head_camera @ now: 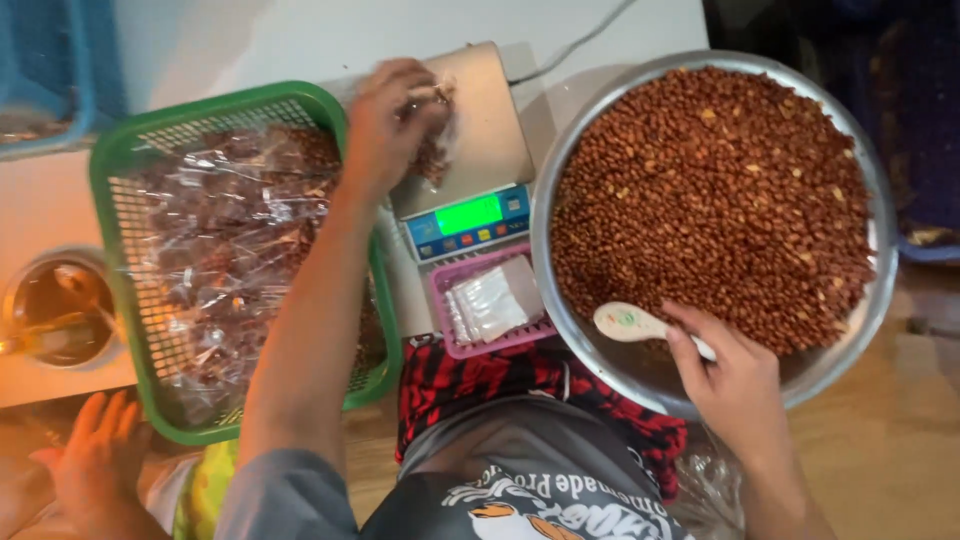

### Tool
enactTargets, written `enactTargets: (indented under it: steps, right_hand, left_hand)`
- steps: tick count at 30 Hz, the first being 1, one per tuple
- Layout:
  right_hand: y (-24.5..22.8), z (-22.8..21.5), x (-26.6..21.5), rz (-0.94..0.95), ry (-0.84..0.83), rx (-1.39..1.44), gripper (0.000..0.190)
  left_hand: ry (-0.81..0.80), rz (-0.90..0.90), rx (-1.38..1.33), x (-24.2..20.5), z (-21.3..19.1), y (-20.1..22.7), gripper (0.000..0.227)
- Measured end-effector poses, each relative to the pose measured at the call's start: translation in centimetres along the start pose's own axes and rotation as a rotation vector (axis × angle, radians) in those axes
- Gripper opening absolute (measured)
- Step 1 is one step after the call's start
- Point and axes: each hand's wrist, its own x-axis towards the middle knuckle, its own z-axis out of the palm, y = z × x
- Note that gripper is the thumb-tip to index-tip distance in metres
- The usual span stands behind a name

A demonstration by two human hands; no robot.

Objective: The person scoops roasted peanuts from a large metal bowl using a spoon and places them into small plastic bags, then places the filled bags onto a digital scale to weigh them.

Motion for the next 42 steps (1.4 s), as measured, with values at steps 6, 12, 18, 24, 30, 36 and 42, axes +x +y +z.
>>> enactTargets:
  steps: [6,12,18,24,30,36,42]
  right_hand:
    - [1.1,0.2,1.2,0.111,-0.023,-0.073,0.016]
    - [1.7,1.0,1.8,0.045,-0.040,-0.073,0.014]
    - [1.6,1.2,2.0,0.067,-0.045,-0.065,0.013]
    - [2.6,0.6,0.6,0.240,-0.044,-0.076,0.015]
    - [1.8,0.0,1.4,0.424,-0.081,0.141,0.021]
    - [4.0,1.2,1.7,0.436,-0.010,0.485,0.016]
    - [2.8,1.4,6.0,0.586,-0.330,0.268,0.020]
  left_hand:
    - [0.411,0.222,0.282,-3.8,-8.9,7.2,0.007]
    - [-0.311,-0.611,0.965,-11.1,-20.2,8.2,0.054]
    - [0.214,-0.579,0.423,-12.2,-12.6,10.9,0.022]
    - [-0.004,-0.472,0.982,-17.2,-7.7,3.8,0.031]
    - [-0.182,-0.266,0.417,-17.1,3.5,12.4,0.025]
    - [-0.724,-0.537,0.474,-18.6,12.2,7.8,0.016]
    - [-0.250,-0.067,0.658,-17.6,7.4,13.3,0.015]
